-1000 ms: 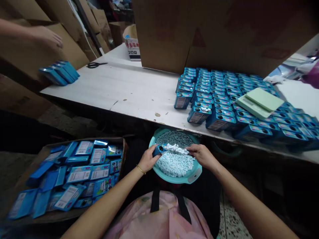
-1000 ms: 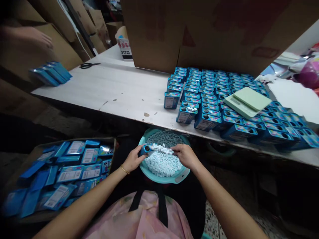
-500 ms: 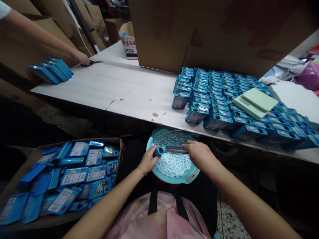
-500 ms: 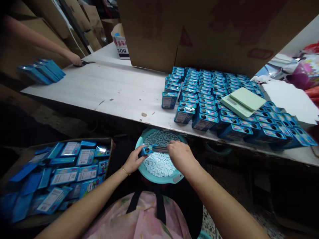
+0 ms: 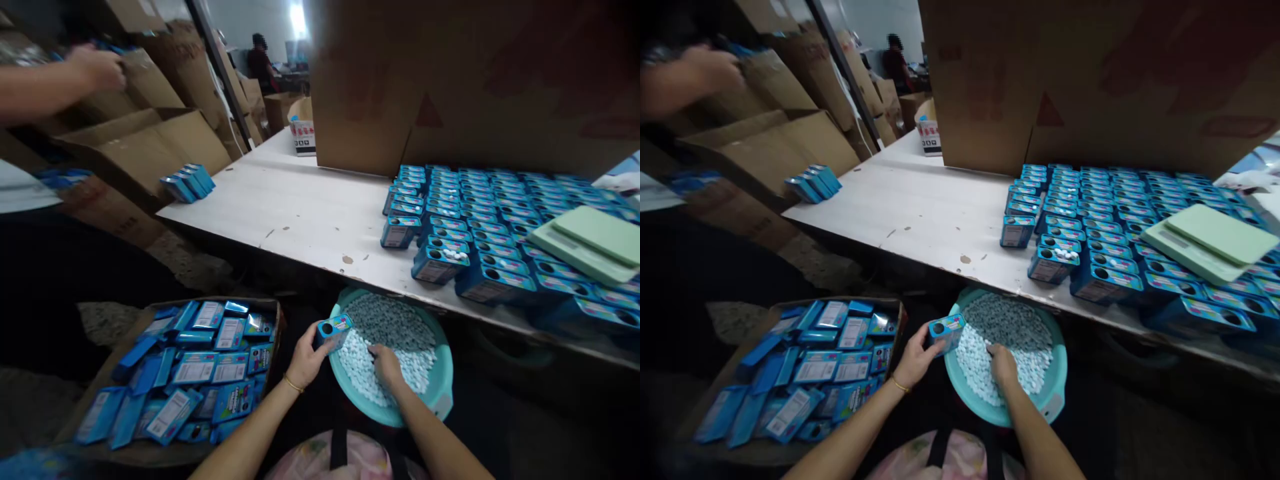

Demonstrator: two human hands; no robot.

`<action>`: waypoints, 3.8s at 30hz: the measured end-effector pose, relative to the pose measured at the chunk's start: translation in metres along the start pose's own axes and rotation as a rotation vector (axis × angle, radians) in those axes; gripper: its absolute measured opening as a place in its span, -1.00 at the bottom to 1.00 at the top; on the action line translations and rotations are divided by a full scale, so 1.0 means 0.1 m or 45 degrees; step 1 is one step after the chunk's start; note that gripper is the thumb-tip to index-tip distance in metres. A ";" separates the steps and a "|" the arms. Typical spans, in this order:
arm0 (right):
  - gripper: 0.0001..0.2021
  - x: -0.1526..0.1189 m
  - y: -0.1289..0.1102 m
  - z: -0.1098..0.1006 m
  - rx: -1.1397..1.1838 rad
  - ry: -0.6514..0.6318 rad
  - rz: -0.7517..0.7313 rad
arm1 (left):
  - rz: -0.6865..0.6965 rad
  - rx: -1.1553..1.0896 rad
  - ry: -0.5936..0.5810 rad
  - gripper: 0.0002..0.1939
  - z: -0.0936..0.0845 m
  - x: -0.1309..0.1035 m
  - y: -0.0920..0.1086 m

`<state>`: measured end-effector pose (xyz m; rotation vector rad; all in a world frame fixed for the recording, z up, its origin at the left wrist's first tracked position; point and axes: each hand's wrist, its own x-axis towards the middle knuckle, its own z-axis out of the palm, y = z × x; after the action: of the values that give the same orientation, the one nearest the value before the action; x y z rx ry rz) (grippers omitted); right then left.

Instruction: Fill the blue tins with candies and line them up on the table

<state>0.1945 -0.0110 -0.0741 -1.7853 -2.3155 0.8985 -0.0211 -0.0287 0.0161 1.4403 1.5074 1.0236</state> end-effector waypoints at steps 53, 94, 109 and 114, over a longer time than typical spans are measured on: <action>-0.64 -0.14 0.06 -0.52 0.293 -0.138 0.145 | 0.097 0.139 0.040 -0.58 0.06 0.14 -0.05; -0.66 -0.09 0.09 -0.10 0.000 -0.155 0.102 | 0.084 0.157 0.046 -0.58 0.17 0.14 -0.09; -0.71 -0.54 -0.08 -1.63 0.175 -0.101 -0.193 | 0.257 0.278 -0.058 -0.61 0.34 0.22 -0.08; -0.72 -0.52 -0.54 -1.84 -0.388 -0.140 -0.070 | 0.423 0.413 -0.148 -0.53 0.47 0.21 -0.08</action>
<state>0.2387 0.0064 0.1188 -1.8059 -2.6808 0.6820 0.0197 -0.0067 -0.0085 1.9955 1.4244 0.8919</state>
